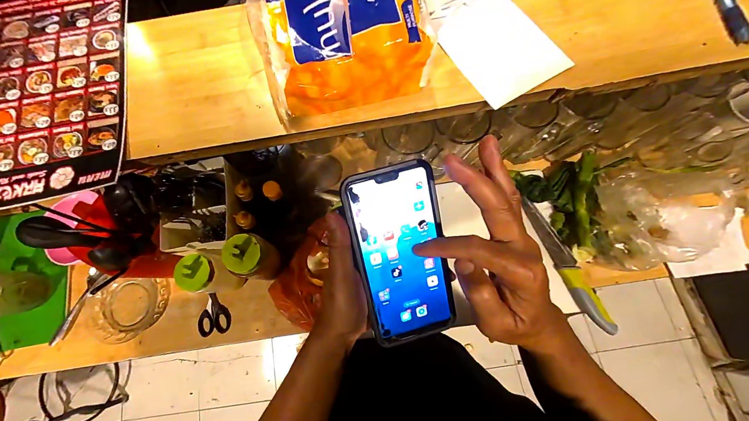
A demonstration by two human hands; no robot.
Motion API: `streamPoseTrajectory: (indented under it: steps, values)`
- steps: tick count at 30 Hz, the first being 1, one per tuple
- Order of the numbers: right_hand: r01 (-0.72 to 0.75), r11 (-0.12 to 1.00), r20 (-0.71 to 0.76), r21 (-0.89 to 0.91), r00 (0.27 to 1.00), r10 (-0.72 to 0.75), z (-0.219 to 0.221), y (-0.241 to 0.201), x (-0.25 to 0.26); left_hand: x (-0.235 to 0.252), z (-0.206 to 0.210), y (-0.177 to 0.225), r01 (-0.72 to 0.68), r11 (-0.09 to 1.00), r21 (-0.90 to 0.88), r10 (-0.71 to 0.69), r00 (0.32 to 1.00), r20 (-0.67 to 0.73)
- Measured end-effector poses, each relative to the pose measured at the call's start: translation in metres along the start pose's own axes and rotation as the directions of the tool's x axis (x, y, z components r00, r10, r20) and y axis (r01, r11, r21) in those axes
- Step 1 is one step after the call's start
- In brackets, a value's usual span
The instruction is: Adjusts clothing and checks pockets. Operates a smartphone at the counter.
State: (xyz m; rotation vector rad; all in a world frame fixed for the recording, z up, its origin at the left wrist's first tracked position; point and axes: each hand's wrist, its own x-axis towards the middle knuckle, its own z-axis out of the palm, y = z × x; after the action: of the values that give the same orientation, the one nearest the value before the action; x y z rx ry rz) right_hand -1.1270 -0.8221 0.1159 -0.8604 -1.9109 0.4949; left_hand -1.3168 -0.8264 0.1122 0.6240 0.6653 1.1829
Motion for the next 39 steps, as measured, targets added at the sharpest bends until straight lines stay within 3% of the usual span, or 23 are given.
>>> streamPoseTrajectory:
  steps: [19, 39]
  values:
    - [0.026, 1.0, -0.021, 0.001, 0.999, -0.026, -0.003, 0.0, 0.003, 0.001, 0.001, 0.001, 0.02, 0.999, 0.038, -0.018, 0.999, -0.045]
    - [0.059, 0.996, -0.015, -0.063, 0.998, -0.06, -0.005, 0.001, 0.02, 0.005, -0.002, -0.003, 0.008, 1.0, 0.015, -0.008, 1.0, 0.02]
